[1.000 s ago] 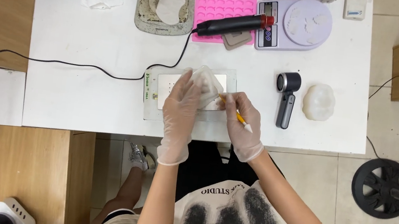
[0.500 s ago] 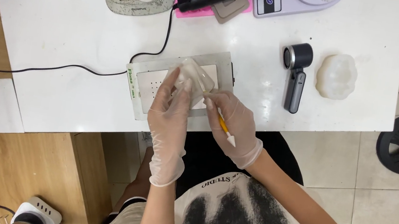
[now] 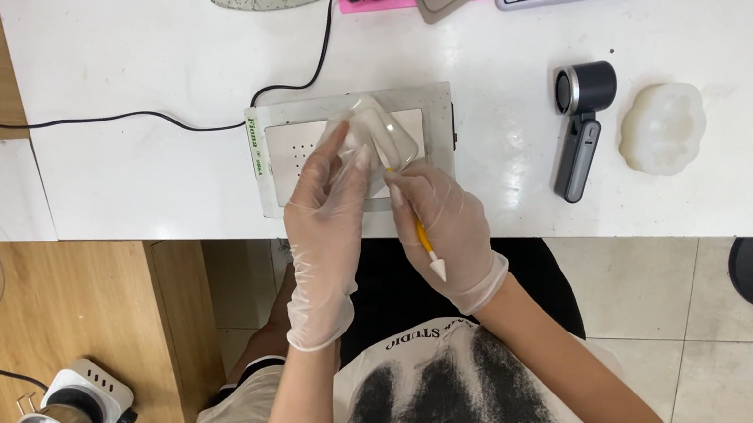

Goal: Preparing and refining a wax model using a heat gun and a modeling tool on a workshop bench.

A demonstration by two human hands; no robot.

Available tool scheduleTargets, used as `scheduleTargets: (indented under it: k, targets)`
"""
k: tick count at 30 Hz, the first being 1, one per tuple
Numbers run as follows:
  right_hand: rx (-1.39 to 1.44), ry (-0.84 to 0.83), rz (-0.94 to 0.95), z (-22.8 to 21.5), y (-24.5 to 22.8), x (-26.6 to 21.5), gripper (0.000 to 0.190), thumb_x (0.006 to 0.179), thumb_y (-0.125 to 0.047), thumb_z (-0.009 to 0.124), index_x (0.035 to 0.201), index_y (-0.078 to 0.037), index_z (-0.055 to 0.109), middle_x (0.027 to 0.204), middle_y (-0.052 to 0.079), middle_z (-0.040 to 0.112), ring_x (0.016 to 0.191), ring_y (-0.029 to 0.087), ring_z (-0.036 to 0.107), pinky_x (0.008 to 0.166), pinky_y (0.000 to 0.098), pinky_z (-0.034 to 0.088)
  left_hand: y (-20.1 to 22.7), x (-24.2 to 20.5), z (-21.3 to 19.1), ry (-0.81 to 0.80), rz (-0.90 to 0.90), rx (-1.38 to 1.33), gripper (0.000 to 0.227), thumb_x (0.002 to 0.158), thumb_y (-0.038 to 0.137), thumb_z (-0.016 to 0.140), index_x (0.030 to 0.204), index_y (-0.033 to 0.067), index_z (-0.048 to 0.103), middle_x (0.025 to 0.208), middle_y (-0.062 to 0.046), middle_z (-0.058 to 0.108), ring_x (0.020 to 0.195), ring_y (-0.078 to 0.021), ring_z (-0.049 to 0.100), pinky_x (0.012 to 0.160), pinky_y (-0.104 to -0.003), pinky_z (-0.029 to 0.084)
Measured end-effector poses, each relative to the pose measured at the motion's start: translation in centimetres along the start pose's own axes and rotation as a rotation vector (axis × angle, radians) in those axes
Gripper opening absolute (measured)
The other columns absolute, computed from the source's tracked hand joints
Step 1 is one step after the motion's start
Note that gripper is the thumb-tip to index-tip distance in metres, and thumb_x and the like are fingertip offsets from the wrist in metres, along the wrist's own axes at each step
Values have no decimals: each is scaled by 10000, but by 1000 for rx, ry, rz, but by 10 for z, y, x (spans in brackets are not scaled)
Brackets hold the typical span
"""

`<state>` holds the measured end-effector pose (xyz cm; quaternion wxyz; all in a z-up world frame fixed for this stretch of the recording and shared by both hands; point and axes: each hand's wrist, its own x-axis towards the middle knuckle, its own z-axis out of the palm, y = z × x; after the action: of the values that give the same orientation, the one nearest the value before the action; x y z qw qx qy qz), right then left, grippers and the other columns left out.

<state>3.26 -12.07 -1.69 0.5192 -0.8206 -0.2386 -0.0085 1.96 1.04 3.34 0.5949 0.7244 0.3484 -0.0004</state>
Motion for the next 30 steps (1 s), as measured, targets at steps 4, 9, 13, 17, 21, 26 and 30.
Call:
scheduleTargets:
  k: [4,9,13,17,21,26,30]
  targets:
    - [-54,14,-49,4,2,-1,136,998,-28,602,1132,-19,580,1041,143,651,855,328,687,704,375,545,1,1,1,5,-9,-1,470,988,249,650,1416,63,596,1365,-128,673,1239,-191,639,1046,-322,514]
    - [156,2,230,2,1,-1,45,1071,-50,585,1109,-52,610,978,102,681,776,245,714,679,338,552,-4,3,1,11,-6,8,477,976,246,657,1415,67,603,1335,-132,693,1211,-194,655,1034,-323,518]
    - [42,-4,73,-3,-6,6,89,1039,-57,585,1119,-18,582,1007,145,667,751,271,668,656,352,518,-4,1,0,12,-3,9,473,981,241,657,1418,69,600,1336,-132,690,1229,-197,640,1043,-324,507]
    - [98,47,103,-10,-9,5,102,1050,-43,585,1151,-36,601,1016,132,679,767,249,693,663,340,535,-4,2,1,7,-2,-18,474,985,241,649,1424,72,592,1336,-133,687,1239,-203,637,1043,-326,513]
    - [46,32,50,-15,-8,1,135,1040,-9,597,1171,-36,587,1035,123,675,809,245,700,686,339,550,-6,2,1,8,2,-19,476,984,242,649,1425,74,592,1331,-132,687,1238,-197,637,1037,-324,519]
    - [-95,-22,-113,-9,-4,-1,191,978,-25,607,1164,-14,563,1067,153,662,860,315,674,713,375,548,-4,2,2,25,-29,-15,481,977,245,658,1425,82,599,1290,-137,706,1186,-181,650,1008,-311,522]
    - [24,-35,25,-9,1,-4,183,995,11,623,1169,-26,580,1059,131,682,814,269,696,684,352,549,-5,2,3,30,-36,-28,479,970,243,666,1419,88,605,1280,-127,710,1155,-170,657,991,-299,528]
